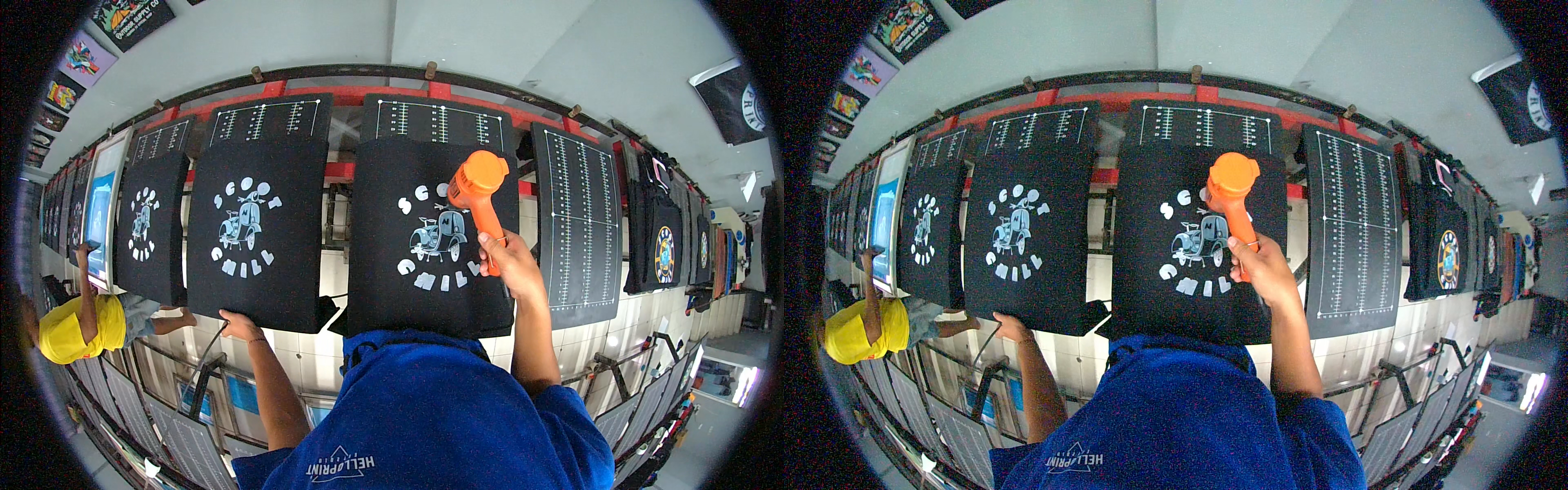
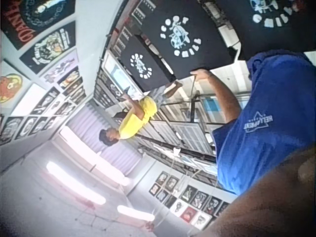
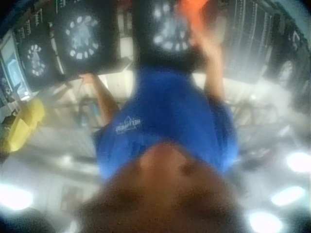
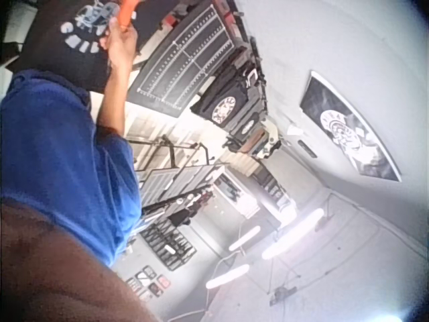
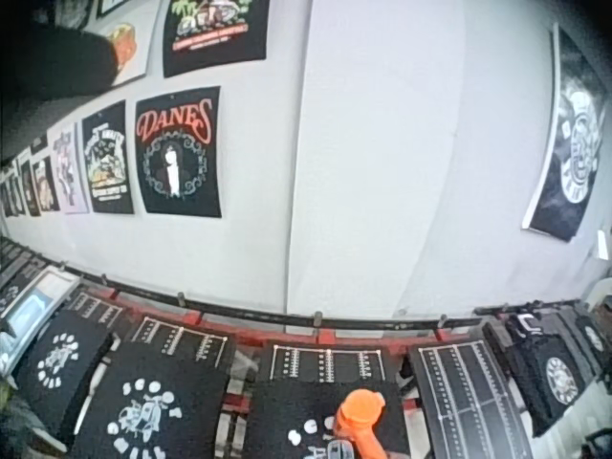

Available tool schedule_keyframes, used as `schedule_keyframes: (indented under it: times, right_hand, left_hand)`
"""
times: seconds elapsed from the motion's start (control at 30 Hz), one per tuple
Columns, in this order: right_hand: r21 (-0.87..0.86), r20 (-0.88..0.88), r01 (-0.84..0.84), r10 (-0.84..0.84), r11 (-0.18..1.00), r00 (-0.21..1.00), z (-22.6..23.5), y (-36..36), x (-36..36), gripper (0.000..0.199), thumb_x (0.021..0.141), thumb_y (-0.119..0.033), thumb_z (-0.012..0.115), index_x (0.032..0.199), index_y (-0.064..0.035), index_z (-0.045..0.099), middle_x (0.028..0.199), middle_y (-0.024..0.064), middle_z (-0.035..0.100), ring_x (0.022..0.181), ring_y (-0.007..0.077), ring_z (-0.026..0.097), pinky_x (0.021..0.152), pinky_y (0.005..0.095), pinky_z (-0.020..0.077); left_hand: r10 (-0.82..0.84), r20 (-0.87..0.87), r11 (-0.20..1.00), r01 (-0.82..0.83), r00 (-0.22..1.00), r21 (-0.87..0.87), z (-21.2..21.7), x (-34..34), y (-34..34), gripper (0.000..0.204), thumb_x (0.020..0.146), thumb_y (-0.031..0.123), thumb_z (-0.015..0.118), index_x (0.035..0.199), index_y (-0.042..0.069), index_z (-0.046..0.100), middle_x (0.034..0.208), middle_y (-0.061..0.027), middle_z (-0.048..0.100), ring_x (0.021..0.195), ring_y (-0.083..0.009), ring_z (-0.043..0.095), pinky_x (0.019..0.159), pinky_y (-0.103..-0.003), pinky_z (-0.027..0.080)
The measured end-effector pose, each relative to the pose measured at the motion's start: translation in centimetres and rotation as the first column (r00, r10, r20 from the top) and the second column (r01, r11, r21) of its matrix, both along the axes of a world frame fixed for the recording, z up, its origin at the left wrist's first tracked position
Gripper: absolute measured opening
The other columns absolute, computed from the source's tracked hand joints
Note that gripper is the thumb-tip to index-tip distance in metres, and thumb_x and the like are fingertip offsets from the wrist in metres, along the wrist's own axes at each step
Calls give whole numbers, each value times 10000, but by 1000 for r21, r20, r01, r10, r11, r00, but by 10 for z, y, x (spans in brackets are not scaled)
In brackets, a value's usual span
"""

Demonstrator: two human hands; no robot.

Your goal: The person uses a heat gun to dry the ink on several screen-printed t-shirts, moving the tool back and forth over the designs on the tables.

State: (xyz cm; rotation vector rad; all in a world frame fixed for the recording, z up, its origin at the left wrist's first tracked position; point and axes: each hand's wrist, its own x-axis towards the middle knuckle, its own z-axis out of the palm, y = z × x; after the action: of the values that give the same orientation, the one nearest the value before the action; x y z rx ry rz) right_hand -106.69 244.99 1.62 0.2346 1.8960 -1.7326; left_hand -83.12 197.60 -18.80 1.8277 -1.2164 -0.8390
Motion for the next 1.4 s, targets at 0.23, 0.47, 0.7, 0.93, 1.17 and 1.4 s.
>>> schedule_keyframes:
  times: [0.23, 0.47, 0.7, 0.93, 1.17, 1.4]
  right_hand:
    - [-23, -11, 23, -23, 999, 1000, -5, 9, 1, 417, 910, -362, 627, 1055, 25, 578, 717, 23, 546, 539, 98, 530, 510, 238, 456]
    - [48, -23, 39, -38, 998, 999, -1, 9, 8, 458, 894, -385, 643, 1074, 31, 575, 712, 23, 542, 536, 100, 529, 516, 239, 460]
    - [19, 11, 40, -40, 999, 999, 4, 15, 19, 454, 902, -368, 633, 1093, 38, 565, 711, 21, 539, 550, 106, 540, 517, 239, 466]
    - [-44, 12, 24, -24, 999, 1000, -2, 12, 29, 430, 909, -360, 626, 1100, 20, 570, 726, 19, 546, 564, 104, 547, 515, 237, 464]
    - [-101, 26, 7, -4, 995, 1000, -1, 2, 24, 306, 910, -325, 638, 960, -31, 564, 715, 2, 537, 553, 86, 539, 507, 238, 453]
    - [-56, 67, -37, 40, 998, 997, 5, 8, 30, 346, 909, -322, 636, 1027, -4, 568, 712, 9, 544, 556, 102, 554, 524, 242, 467]
  left_hand:
    - [37, -97, 994, -27, 995, 104, -30, 15, -24, 790, 916, 420, 551, 1264, -191, 192, 1231, -369, 452, 1069, -381, 571, 904, -419, 503]
    - [30, -108, 995, -19, 994, 102, -28, 12, -22, 777, 913, 421, 556, 1251, -191, 217, 1218, -362, 470, 1053, -379, 580, 892, -422, 509]
    - [17, -103, 995, -7, 995, 95, -9, 4, -10, 788, 902, 447, 559, 1245, -188, 243, 1186, -368, 495, 1026, -400, 593, 875, -437, 518]
    - [42, -73, 993, -34, 996, 110, -21, 12, -19, 801, 907, 452, 549, 1257, -182, 207, 1202, -369, 484, 1024, -392, 594, 876, -431, 524]
    - [3, -106, 995, 7, 994, 95, -11, 5, -10, 785, 920, 424, 542, 1261, -184, 181, 1217, -375, 466, 1035, -382, 590, 869, -425, 531]
    - [37, -36, 997, -34, 999, 76, -25, 15, -21, 754, 923, 423, 552, 1224, -193, 240, 1173, -376, 499, 999, -393, 604, 849, -425, 531]
